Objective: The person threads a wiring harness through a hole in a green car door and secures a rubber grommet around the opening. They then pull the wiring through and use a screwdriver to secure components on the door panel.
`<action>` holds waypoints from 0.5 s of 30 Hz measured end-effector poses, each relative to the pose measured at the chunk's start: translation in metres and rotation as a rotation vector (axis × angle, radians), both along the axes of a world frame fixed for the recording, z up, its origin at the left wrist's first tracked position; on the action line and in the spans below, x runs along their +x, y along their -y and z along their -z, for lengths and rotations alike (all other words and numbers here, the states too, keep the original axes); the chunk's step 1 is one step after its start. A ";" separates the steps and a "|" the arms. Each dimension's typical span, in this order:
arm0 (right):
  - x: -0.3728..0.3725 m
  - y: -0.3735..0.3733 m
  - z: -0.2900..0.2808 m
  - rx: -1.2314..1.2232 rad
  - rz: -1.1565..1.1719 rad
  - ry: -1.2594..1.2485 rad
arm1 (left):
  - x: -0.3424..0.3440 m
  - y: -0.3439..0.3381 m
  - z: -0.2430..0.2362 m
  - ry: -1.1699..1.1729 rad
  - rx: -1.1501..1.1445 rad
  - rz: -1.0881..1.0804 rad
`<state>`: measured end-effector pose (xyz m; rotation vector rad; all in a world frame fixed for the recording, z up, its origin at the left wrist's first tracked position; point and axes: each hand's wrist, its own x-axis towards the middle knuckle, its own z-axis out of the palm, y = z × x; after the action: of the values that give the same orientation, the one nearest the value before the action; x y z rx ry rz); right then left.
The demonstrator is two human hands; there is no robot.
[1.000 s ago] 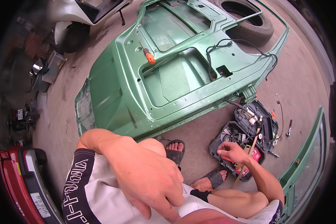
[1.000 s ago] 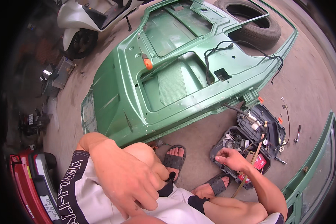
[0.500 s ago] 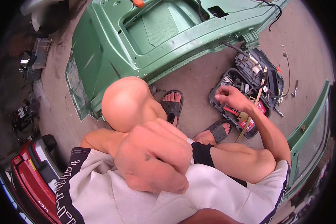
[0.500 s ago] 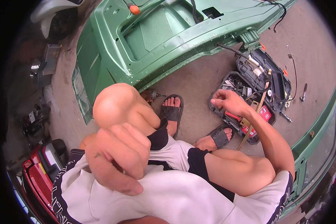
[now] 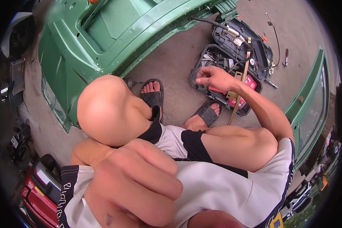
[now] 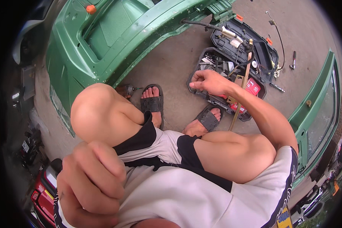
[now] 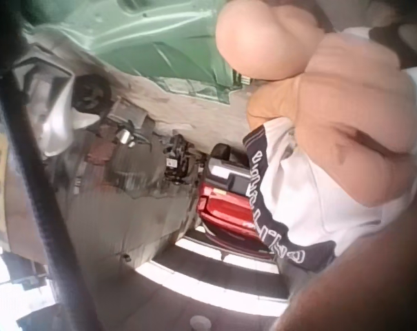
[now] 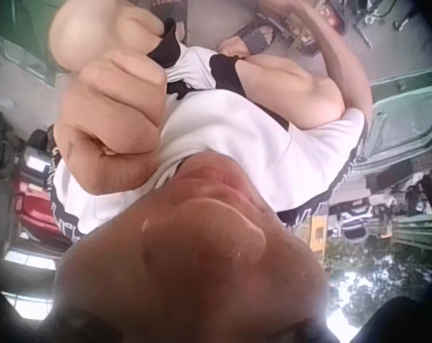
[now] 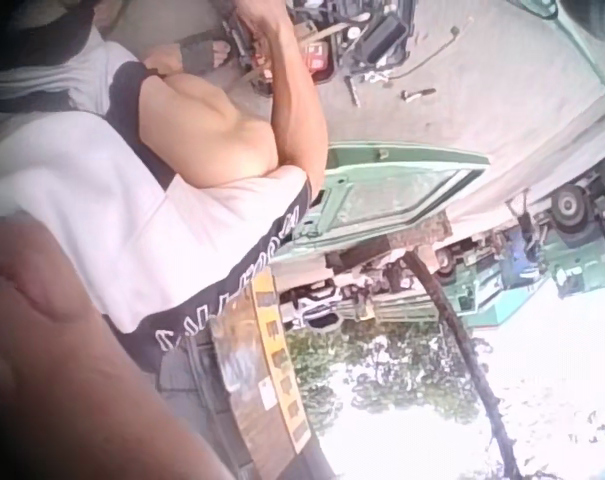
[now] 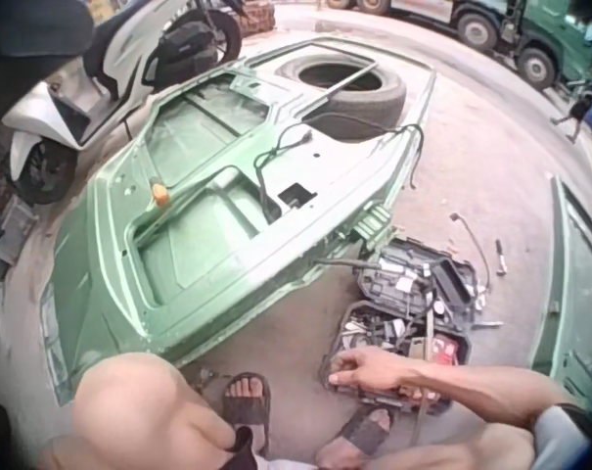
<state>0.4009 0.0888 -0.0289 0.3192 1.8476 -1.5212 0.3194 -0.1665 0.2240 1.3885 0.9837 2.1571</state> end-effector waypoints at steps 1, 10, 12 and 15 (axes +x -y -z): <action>0.015 -0.002 -0.006 0.009 0.044 0.015 | 0.007 0.010 0.003 0.071 -0.106 0.018; 0.012 0.004 0.009 -0.009 0.079 0.061 | -0.021 -0.001 -0.008 -0.140 -0.091 0.133; 0.008 0.003 0.004 -0.028 0.024 0.063 | -0.025 -0.012 -0.012 -0.092 -0.097 0.250; 0.010 -0.005 0.004 0.014 0.011 -0.040 | -0.036 -0.020 -0.005 -0.082 -0.001 0.412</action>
<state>0.4106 0.0934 -0.0327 0.3085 1.8913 -1.5329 0.2833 -0.1465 0.2293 1.5333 0.6529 1.8077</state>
